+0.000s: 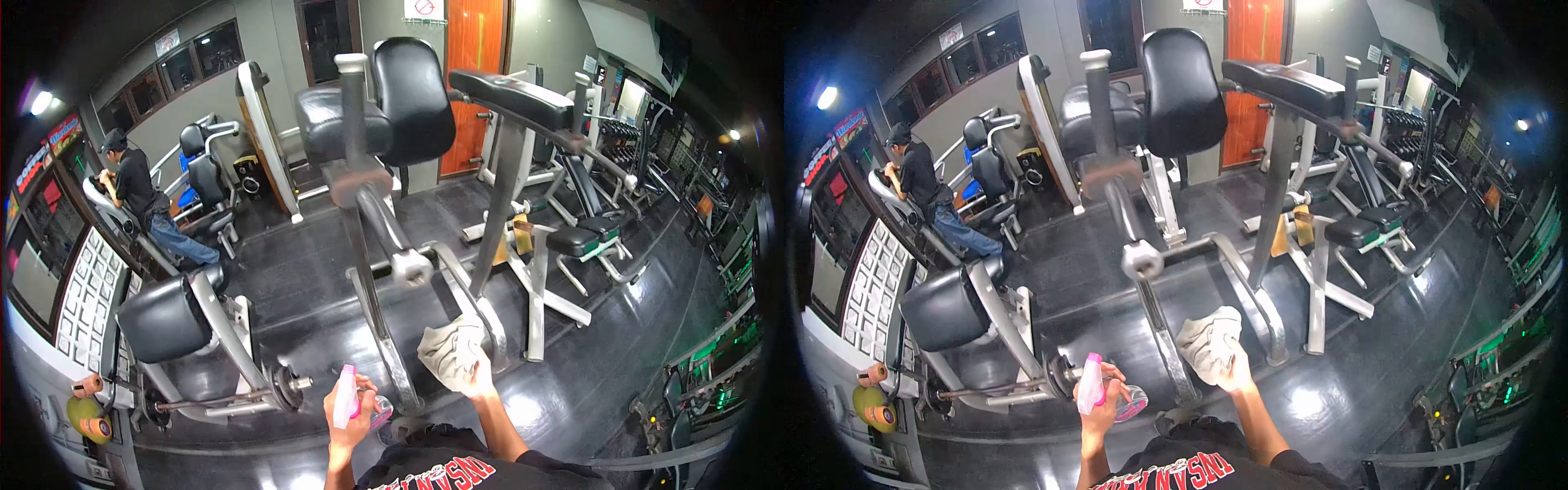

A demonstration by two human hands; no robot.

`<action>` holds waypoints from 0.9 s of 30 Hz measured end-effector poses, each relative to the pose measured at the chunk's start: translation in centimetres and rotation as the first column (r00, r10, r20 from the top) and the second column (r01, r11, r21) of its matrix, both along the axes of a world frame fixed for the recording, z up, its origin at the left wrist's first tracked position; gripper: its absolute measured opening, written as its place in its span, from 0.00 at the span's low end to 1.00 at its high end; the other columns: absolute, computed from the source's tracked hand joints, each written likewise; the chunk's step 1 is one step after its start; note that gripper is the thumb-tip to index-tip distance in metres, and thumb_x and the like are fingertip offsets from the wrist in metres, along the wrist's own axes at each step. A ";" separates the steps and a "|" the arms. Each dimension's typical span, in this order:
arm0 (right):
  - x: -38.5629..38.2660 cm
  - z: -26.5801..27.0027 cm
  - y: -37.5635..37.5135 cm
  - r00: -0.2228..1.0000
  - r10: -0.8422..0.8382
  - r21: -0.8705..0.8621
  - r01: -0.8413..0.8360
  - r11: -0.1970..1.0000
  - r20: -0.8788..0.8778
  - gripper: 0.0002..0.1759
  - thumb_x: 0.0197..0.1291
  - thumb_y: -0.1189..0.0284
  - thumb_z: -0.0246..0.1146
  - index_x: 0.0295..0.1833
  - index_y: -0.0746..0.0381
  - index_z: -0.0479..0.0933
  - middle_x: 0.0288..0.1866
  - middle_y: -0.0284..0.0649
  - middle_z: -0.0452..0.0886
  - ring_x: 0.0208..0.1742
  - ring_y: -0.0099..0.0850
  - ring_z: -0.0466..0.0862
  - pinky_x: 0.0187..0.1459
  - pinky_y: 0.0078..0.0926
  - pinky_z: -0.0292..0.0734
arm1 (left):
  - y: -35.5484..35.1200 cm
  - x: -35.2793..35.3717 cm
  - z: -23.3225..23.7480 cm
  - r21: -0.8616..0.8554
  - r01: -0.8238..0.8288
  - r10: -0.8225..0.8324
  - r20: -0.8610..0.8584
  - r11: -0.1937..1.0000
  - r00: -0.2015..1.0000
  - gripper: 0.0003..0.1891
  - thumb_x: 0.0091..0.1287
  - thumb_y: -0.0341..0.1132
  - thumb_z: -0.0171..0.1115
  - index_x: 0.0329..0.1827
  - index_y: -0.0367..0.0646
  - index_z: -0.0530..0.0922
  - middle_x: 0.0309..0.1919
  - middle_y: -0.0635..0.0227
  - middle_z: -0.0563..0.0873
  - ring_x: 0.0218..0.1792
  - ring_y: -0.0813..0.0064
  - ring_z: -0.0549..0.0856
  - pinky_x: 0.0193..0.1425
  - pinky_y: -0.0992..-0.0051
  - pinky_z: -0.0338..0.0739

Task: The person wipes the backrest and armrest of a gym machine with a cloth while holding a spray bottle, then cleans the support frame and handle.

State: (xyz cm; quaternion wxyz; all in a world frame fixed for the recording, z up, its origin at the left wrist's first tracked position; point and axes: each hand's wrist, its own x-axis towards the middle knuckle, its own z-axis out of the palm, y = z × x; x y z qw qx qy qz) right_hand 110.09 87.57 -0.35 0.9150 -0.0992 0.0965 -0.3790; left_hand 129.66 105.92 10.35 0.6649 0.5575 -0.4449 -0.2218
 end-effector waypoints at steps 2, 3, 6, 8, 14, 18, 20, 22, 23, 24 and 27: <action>3.7 2.2 -0.1 0.969 -0.086 0.016 0.092 0.996 -0.233 0.21 0.64 0.66 0.58 0.58 0.66 0.72 0.51 0.44 0.81 0.51 0.36 0.83 0.53 0.33 0.79 | -1.2 3.0 0.8 0.054 0.049 -0.051 0.038 0.997 0.998 0.11 0.67 0.25 0.59 0.49 0.33 0.71 0.33 0.58 0.81 0.25 0.72 0.86 0.29 0.75 0.80; 4.3 1.7 -0.8 0.984 -0.006 -0.017 0.003 1.000 -0.179 0.21 0.65 0.67 0.57 0.60 0.66 0.70 0.53 0.43 0.81 0.52 0.36 0.82 0.55 0.33 0.78 | -1.9 4.5 1.0 0.044 0.046 -0.048 0.038 0.998 0.998 0.11 0.67 0.25 0.59 0.49 0.33 0.71 0.33 0.58 0.81 0.25 0.72 0.86 0.29 0.75 0.80; 9.4 5.4 -0.3 0.948 -0.152 -0.192 0.100 0.976 -0.280 0.20 0.67 0.72 0.55 0.62 0.67 0.68 0.56 0.44 0.78 0.55 0.34 0.81 0.56 0.33 0.77 | -3.7 8.5 1.6 -0.017 0.087 -0.085 0.089 0.996 0.992 0.11 0.66 0.23 0.57 0.49 0.32 0.70 0.35 0.57 0.81 0.29 0.72 0.85 0.29 0.74 0.82; 12.1 8.3 0.2 0.934 -0.164 -0.206 0.100 0.973 -0.319 0.20 0.68 0.72 0.55 0.63 0.67 0.67 0.56 0.44 0.78 0.55 0.35 0.81 0.56 0.33 0.77 | -5.0 10.6 2.7 -0.050 0.082 -0.079 0.059 0.995 0.995 0.10 0.67 0.23 0.57 0.49 0.32 0.70 0.35 0.57 0.81 0.28 0.72 0.85 0.29 0.74 0.82; 16.2 10.0 0.1 0.868 -0.329 -0.324 0.211 0.922 -0.372 0.19 0.65 0.77 0.57 0.61 0.66 0.70 0.53 0.41 0.79 0.53 0.32 0.81 0.55 0.30 0.77 | -9.0 14.9 4.9 -0.216 0.115 -0.150 -0.152 0.970 0.977 0.11 0.64 0.25 0.61 0.46 0.33 0.71 0.35 0.59 0.81 0.26 0.75 0.84 0.29 0.77 0.80; 17.5 11.2 0.1 0.853 -0.433 -0.529 0.233 0.816 -0.292 0.15 0.63 0.78 0.59 0.56 0.67 0.74 0.49 0.39 0.80 0.50 0.29 0.81 0.53 0.27 0.77 | -11.4 17.6 5.9 -0.244 0.185 -0.226 -0.154 0.952 0.962 0.11 0.64 0.25 0.62 0.47 0.33 0.71 0.36 0.59 0.81 0.26 0.76 0.83 0.29 0.77 0.80; 18.3 11.8 0.2 0.813 -0.493 -0.583 0.248 0.774 -0.309 0.15 0.62 0.77 0.59 0.54 0.67 0.75 0.47 0.38 0.81 0.48 0.27 0.81 0.51 0.26 0.76 | -12.7 19.4 6.3 -0.274 0.238 -0.274 -0.102 0.932 0.956 0.11 0.67 0.27 0.60 0.48 0.33 0.70 0.38 0.57 0.80 0.27 0.74 0.84 0.29 0.75 0.81; 19.3 11.9 0.1 0.792 -0.522 -0.577 0.276 0.769 -0.316 0.15 0.62 0.77 0.60 0.55 0.67 0.75 0.47 0.38 0.81 0.48 0.27 0.81 0.51 0.26 0.76 | -13.9 21.1 7.1 -0.308 0.283 -0.307 -0.031 0.908 0.951 0.10 0.69 0.27 0.57 0.50 0.34 0.68 0.43 0.54 0.78 0.26 0.72 0.83 0.28 0.75 0.81; 19.8 12.1 0.0 0.779 -0.533 -0.564 0.290 0.773 -0.330 0.15 0.62 0.76 0.60 0.55 0.67 0.75 0.47 0.38 0.81 0.48 0.27 0.81 0.51 0.26 0.76 | -14.4 22.0 7.9 -0.311 0.293 -0.317 -0.030 0.904 0.948 0.10 0.69 0.27 0.57 0.50 0.34 0.68 0.43 0.54 0.78 0.26 0.72 0.83 0.28 0.75 0.81; 20.4 12.2 -0.3 0.761 -0.540 -0.582 0.271 0.767 -0.358 0.16 0.62 0.75 0.60 0.55 0.67 0.74 0.47 0.39 0.81 0.47 0.28 0.82 0.50 0.26 0.76 | -14.9 22.7 8.8 -0.311 0.302 -0.317 0.001 0.901 0.948 0.10 0.69 0.25 0.56 0.50 0.34 0.68 0.42 0.54 0.78 0.25 0.73 0.83 0.28 0.75 0.81; 23.2 13.2 -0.4 0.704 -0.625 -0.573 0.373 0.730 -0.338 0.17 0.61 0.75 0.59 0.55 0.67 0.74 0.46 0.39 0.81 0.46 0.28 0.82 0.50 0.26 0.77 | -16.6 25.0 10.0 -0.330 0.315 -0.333 0.001 0.890 0.943 0.11 0.68 0.22 0.55 0.51 0.33 0.68 0.39 0.56 0.78 0.25 0.74 0.82 0.27 0.77 0.80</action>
